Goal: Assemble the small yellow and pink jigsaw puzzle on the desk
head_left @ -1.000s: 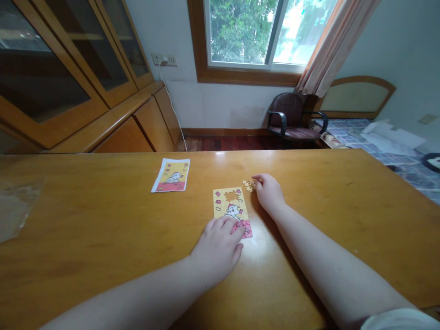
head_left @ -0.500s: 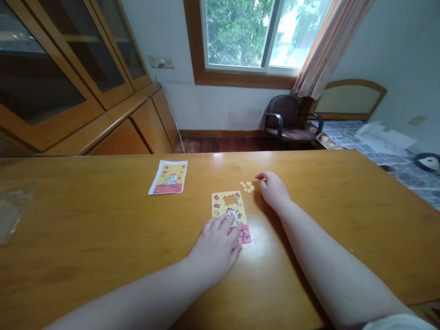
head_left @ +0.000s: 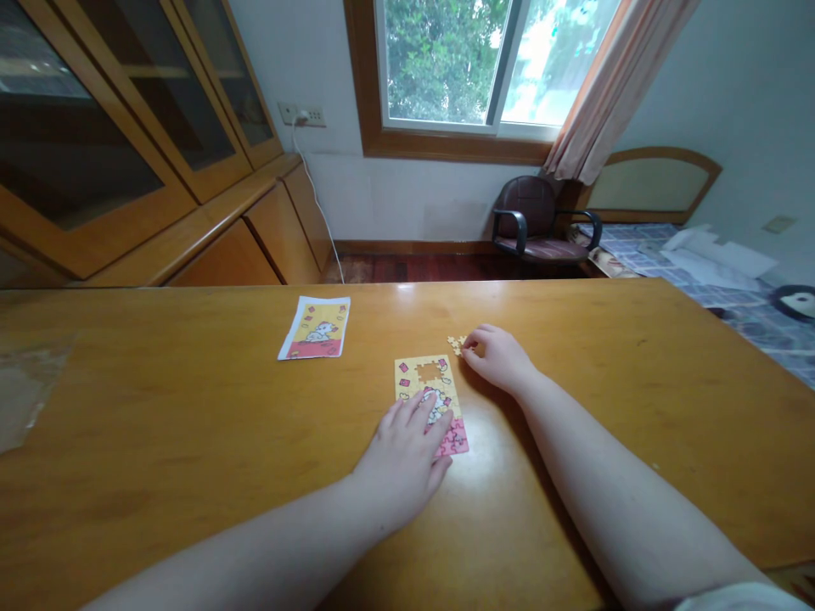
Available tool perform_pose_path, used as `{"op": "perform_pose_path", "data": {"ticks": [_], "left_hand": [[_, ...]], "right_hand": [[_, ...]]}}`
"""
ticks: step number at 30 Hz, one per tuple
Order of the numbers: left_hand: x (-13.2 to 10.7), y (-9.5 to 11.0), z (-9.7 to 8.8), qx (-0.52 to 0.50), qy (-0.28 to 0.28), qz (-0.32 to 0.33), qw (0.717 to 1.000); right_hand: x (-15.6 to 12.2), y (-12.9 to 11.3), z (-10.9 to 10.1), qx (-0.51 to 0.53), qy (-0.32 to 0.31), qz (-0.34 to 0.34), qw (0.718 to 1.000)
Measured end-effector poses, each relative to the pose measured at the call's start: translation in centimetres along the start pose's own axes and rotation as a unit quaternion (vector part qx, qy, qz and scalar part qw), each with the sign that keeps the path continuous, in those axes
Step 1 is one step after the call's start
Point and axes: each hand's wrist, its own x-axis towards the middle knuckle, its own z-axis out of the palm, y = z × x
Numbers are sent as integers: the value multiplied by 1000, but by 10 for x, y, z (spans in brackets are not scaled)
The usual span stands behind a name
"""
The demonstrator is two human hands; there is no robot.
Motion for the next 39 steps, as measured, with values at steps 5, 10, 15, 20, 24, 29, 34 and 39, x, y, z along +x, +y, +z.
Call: {"op": "perform_pose_path", "data": {"ticks": [5, 10, 15, 20, 24, 29, 34, 39], "left_hand": [[0, 0, -1, 2, 3, 4, 1000], [-1, 1, -3, 2, -4, 3, 1000], [-1, 0, -2, 1, -6, 2, 1000], [-1, 0, -1, 1, -1, 4, 1000], [-1, 0, -1, 0, 0, 6, 1000], [-1, 1, -2, -2, -6, 5, 1000], [-1, 1, -5, -4, -12, 1, 1000], [-1, 1, -4, -1, -11, 0, 1000]], "right_hand": [[0, 0, 3, -7, -34, -8, 999], [1, -1, 5, 17, -63, -9, 998], [0, -5, 4, 6, -54, -16, 998], [-1, -6, 5, 19, -61, -30, 997], [-1, -6, 5, 24, -55, -47, 997], [-1, -8, 4, -7, -49, -43, 998], [-1, -9, 7, 4, -71, -36, 997], [-2, -9, 9, 37, -77, -67, 994]]}}
